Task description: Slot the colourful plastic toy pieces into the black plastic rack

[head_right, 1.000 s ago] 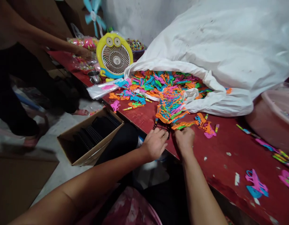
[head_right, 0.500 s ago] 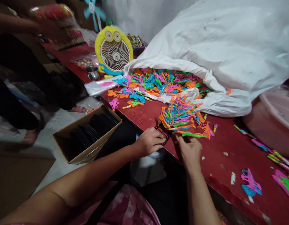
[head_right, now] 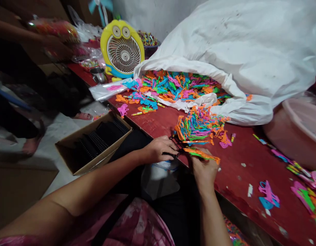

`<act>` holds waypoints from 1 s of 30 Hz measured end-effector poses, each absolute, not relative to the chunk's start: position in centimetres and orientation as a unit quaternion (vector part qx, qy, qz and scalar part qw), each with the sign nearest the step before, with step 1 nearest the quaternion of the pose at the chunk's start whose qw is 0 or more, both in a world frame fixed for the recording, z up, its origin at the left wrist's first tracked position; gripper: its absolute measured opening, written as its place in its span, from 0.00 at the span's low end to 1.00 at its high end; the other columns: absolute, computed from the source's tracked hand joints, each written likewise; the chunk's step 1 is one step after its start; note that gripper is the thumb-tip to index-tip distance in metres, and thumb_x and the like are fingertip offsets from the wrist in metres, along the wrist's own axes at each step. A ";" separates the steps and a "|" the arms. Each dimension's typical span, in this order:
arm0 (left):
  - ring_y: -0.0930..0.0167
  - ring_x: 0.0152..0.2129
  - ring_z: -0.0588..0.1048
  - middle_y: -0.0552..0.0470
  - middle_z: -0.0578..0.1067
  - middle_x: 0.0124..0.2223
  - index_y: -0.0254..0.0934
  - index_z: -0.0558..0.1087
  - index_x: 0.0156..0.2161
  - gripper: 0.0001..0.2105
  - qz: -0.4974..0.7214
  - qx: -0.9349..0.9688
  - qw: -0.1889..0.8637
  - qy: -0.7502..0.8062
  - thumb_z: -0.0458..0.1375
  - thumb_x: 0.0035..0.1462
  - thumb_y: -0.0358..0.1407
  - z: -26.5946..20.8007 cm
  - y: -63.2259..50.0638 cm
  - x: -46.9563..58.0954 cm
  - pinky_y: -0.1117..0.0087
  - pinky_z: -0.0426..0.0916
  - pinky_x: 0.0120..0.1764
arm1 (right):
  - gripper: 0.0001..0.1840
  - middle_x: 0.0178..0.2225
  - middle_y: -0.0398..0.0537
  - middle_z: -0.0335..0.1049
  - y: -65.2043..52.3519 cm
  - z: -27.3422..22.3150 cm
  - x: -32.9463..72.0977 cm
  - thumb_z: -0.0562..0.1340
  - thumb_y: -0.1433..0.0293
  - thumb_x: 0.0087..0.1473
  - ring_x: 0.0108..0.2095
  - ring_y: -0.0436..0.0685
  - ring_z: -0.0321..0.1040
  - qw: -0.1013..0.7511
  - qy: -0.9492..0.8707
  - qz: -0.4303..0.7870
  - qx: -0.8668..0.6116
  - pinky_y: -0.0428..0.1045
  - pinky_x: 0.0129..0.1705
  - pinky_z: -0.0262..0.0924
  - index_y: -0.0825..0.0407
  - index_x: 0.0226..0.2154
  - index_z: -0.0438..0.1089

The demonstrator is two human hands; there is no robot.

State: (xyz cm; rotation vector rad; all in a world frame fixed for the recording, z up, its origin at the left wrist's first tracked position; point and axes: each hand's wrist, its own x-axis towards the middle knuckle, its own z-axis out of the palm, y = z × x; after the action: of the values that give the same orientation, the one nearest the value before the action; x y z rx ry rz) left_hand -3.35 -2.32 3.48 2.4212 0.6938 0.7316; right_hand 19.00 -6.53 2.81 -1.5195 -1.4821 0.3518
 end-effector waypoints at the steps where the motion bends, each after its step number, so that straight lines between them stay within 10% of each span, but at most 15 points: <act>1: 0.67 0.46 0.75 0.47 0.78 0.48 0.41 0.79 0.44 0.09 0.269 0.893 0.255 0.254 0.62 0.57 0.34 3.4 -2.3 -3.3 0.64 0.62 0.50 | 0.10 0.32 0.49 0.76 -6.5 2.9 19.0 0.63 0.65 0.49 0.33 0.57 0.71 0.470 -0.618 0.136 -0.616 0.52 0.39 0.65 0.54 0.31 0.76; 19: 0.68 0.48 0.72 0.48 0.77 0.50 0.42 0.79 0.45 0.10 0.250 0.913 0.232 0.226 0.61 0.59 0.35 3.2 -1.6 -3.5 0.66 0.60 0.51 | 0.26 0.10 0.43 0.53 -6.0 4.1 18.2 0.60 0.53 0.49 0.15 0.52 0.51 0.331 -0.630 0.025 -0.702 0.51 0.25 0.48 0.46 0.08 0.57; 30: 0.66 0.43 0.73 0.48 0.77 0.45 0.40 0.78 0.43 0.09 0.263 0.900 0.232 0.258 0.62 0.57 0.37 4.5 -3.0 -3.5 0.65 0.64 0.48 | 0.18 0.25 0.54 0.70 -6.9 4.7 14.5 0.52 0.62 0.61 0.21 0.55 0.59 0.164 -0.639 -0.136 -0.739 0.49 0.26 0.44 0.55 0.30 0.71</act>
State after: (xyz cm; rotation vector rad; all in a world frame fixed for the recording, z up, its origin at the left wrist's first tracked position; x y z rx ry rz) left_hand -3.53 -3.02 4.53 2.4733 0.7084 0.7239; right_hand 14.54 -6.87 4.70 -2.1068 -1.8218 -0.3883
